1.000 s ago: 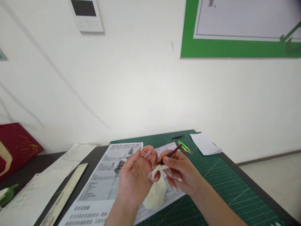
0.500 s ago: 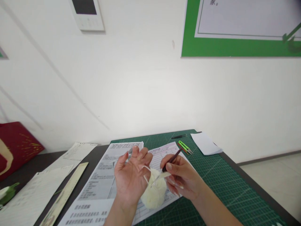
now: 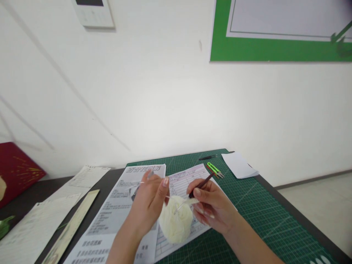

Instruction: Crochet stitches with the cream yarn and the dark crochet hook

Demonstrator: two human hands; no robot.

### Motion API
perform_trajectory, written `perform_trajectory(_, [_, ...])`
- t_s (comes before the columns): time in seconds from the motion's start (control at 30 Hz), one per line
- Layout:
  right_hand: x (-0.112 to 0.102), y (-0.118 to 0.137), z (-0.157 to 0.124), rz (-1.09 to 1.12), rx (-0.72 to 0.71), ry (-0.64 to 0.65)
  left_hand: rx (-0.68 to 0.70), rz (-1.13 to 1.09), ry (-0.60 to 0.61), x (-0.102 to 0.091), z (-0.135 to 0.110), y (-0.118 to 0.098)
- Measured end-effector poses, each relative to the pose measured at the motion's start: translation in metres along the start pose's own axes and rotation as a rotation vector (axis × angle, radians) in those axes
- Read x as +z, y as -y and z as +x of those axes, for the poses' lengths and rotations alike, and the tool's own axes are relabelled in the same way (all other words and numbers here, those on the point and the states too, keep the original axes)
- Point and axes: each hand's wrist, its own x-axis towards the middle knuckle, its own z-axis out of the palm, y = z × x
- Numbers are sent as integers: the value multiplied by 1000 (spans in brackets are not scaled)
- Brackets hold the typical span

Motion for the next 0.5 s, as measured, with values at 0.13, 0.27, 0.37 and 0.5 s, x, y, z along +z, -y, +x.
perform_trajectory(0.13, [1, 3, -1, 13, -22, -18, -30, -208, 98, 4, -2, -6])
perform_trajectory(0.27, [4, 1, -2, -11, -50, -34, -119, -636, 80, 16, -8, -14])
perform_trajectory(0.37, [6, 0, -2, -56, -95, -95, -113, -549, 85, 21, -11, -14])
perform_trajectory(0.5, [10, -1, -3, -114, -168, -204, 22, -301, 92, 26, -11, -13])
